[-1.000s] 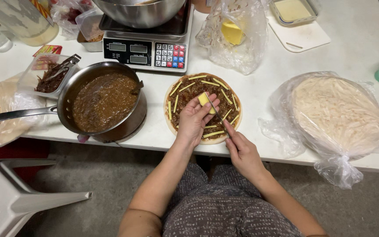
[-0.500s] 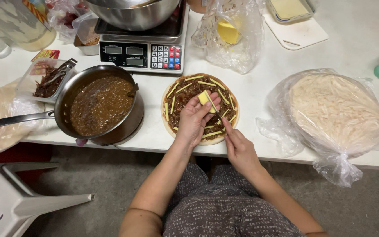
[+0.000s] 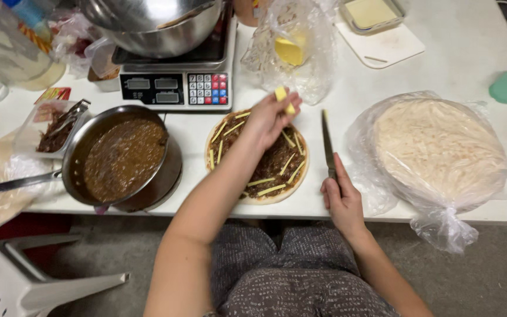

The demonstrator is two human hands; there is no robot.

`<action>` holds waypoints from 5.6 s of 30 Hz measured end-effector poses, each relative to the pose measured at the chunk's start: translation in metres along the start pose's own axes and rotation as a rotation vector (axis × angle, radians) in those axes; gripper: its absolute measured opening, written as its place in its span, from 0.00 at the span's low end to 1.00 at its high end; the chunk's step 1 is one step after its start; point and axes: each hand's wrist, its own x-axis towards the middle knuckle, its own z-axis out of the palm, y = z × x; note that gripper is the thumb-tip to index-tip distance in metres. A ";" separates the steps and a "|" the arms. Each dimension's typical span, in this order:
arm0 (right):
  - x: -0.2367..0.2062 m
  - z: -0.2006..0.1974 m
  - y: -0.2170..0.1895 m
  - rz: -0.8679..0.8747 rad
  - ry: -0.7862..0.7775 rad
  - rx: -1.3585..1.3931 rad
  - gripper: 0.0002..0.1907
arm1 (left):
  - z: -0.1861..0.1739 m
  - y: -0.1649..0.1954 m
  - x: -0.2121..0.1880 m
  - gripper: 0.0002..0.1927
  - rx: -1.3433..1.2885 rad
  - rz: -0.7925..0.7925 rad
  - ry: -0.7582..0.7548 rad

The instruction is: The person spreads a dark cooked topping over a round pizza base using a knife, then cuts and places thin strips of cheese around the edge of the pizza. The person handles a container of topping, a pot of sauce, a knife, and cheese strips during the process.

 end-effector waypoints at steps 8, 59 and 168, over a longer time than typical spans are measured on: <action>0.005 -0.014 0.021 0.236 -0.014 0.449 0.34 | 0.043 -0.003 0.109 0.21 0.555 0.241 0.107; -0.003 0.036 -0.058 0.619 -0.711 1.090 0.34 | -0.116 -0.029 -0.157 0.15 -0.341 0.187 -0.186; -0.005 0.009 -0.064 0.285 -0.571 1.278 0.16 | -0.110 0.011 -0.195 0.14 1.348 0.550 0.542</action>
